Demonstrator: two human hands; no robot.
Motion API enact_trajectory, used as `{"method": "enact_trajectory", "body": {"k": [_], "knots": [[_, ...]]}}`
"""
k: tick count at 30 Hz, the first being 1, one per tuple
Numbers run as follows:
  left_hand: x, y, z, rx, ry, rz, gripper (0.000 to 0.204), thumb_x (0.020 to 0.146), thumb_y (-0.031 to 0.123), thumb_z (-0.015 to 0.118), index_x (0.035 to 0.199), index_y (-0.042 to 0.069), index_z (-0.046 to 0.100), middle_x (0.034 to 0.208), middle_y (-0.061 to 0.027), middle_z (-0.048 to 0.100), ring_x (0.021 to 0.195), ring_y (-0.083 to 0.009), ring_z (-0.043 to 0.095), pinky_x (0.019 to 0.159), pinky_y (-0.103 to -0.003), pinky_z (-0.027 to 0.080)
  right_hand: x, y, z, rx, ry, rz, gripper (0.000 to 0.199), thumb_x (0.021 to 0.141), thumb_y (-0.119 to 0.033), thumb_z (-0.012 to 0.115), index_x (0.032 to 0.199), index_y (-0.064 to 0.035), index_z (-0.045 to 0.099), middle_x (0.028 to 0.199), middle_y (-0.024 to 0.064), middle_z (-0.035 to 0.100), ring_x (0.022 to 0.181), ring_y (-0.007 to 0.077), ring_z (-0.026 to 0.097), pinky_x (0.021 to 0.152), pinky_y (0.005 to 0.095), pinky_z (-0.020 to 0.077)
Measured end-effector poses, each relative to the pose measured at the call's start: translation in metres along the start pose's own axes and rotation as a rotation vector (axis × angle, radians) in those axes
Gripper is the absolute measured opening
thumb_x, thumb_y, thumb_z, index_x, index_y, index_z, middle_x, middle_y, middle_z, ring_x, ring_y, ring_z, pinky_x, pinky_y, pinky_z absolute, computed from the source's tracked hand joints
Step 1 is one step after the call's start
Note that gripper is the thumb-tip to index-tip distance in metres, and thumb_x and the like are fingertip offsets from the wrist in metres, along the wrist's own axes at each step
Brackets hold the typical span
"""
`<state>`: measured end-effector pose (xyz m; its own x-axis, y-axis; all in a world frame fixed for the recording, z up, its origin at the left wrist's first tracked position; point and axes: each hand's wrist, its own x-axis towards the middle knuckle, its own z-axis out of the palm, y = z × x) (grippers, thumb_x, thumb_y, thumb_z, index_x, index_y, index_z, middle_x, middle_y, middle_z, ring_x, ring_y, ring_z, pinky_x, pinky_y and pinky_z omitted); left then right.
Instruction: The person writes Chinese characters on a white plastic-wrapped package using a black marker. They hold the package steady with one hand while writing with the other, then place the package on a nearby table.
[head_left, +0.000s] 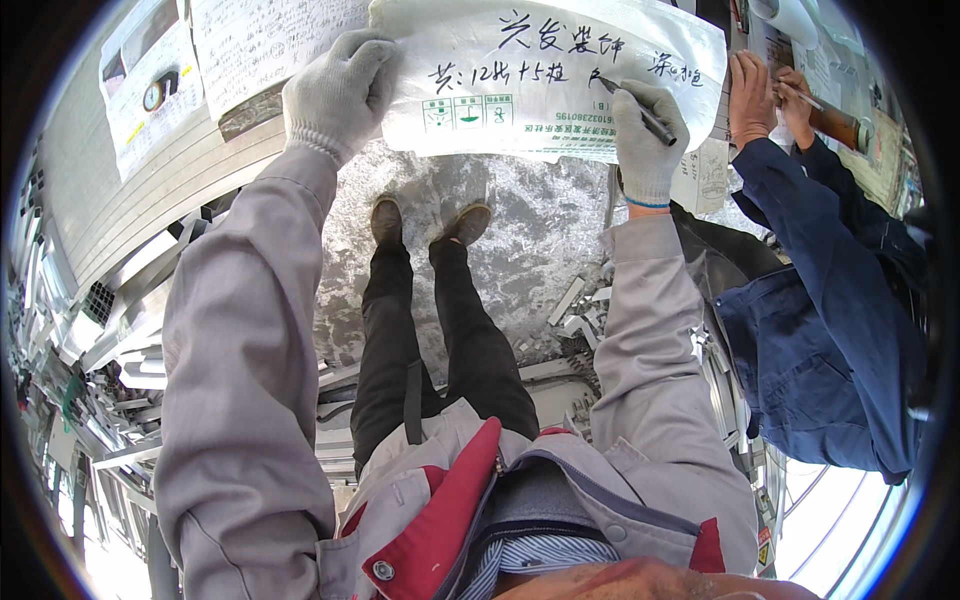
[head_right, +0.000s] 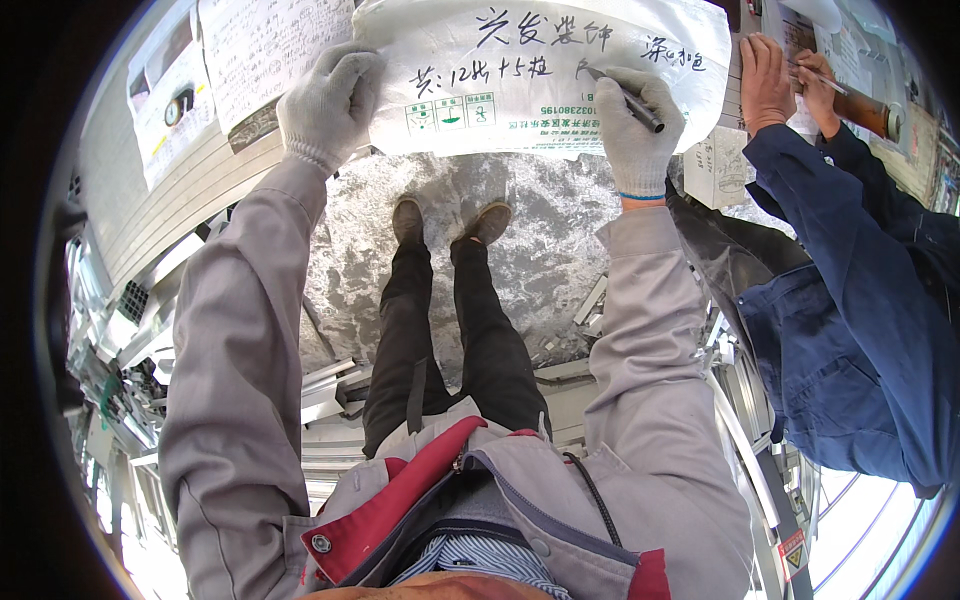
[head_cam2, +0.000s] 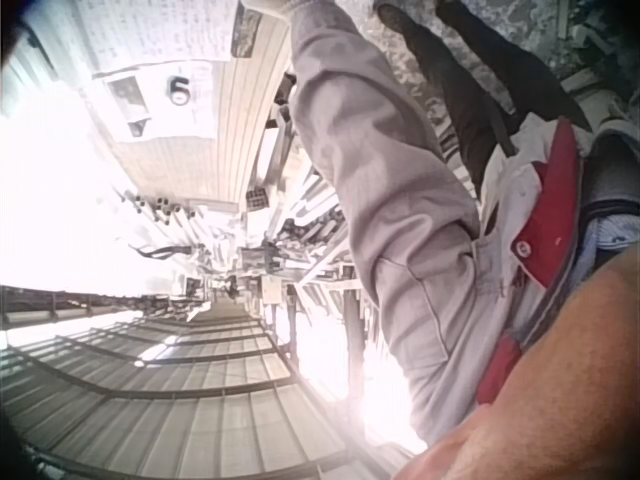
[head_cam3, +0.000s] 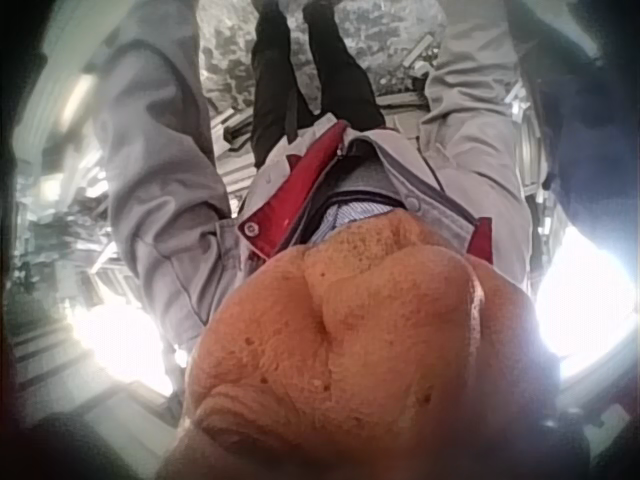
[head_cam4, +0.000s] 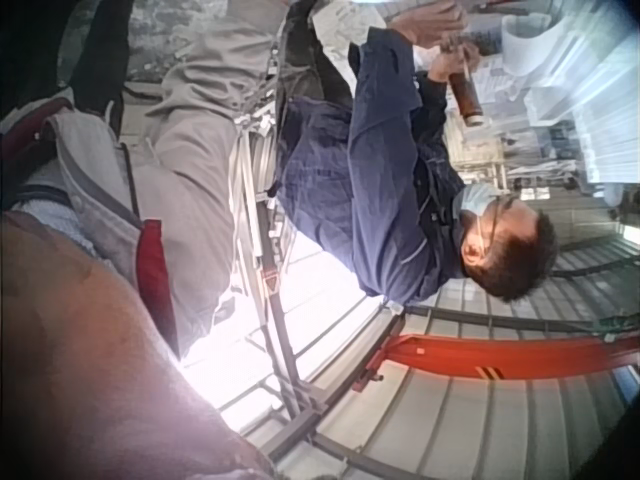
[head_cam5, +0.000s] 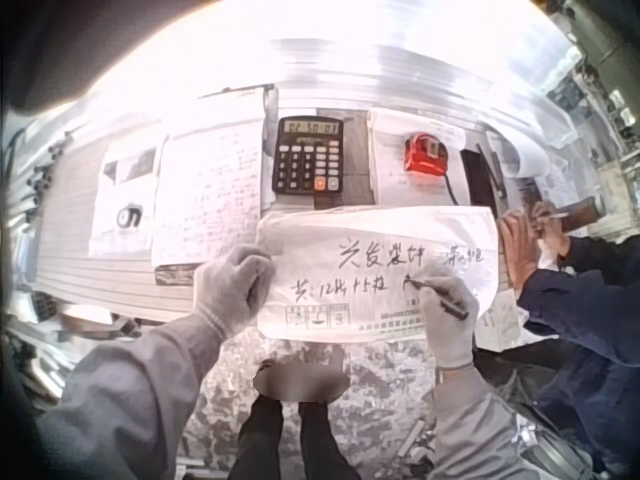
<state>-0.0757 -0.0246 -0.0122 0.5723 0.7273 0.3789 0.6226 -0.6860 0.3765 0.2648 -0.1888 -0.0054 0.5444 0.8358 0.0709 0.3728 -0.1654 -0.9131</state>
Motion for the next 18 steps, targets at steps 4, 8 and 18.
{"method": "enact_trajectory", "body": {"k": [4,8,18], "knots": [[-0.0004,0.0004,-0.0004,0.009,-0.014,-0.005,0.001,0.101,0.022,0.076,0.101,0.021,0.077,0.113,0.0025,0.080,0.082,-0.0256,0.079,0.066,-0.038,0.064,0.0020,-0.0015,-0.0031,-0.010,-0.018,0.025,0.009,0.095,-0.005,0.079,0.103,-0.0012,0.081,0.095,0.0022,0.077,0.082,0.0073,0.068,0.075,0.0245,0.0559],[-0.0009,0.0004,-0.0009,0.002,-0.009,-0.006,0.002,0.101,0.021,0.076,0.102,0.021,0.077,0.113,0.0026,0.080,0.083,-0.0255,0.079,0.067,-0.038,0.064,0.0030,-0.0059,-0.0077,-0.020,-0.059,0.036,0.009,0.096,-0.005,0.078,0.103,-0.0010,0.080,0.093,0.0013,0.077,0.082,0.0064,0.067,0.076,0.0239,0.0554],[-0.0003,-0.0012,0.0007,-0.015,0.013,-0.001,0.002,0.100,0.020,0.077,0.102,0.021,0.077,0.114,0.0036,0.080,0.085,-0.0240,0.079,0.067,-0.037,0.064,0.0026,-0.0070,-0.0020,0.007,-0.045,0.040,0.009,0.096,-0.003,0.078,0.104,-0.0009,0.081,0.095,0.0003,0.078,0.085,0.0059,0.067,0.079,0.0239,0.0559]]}}
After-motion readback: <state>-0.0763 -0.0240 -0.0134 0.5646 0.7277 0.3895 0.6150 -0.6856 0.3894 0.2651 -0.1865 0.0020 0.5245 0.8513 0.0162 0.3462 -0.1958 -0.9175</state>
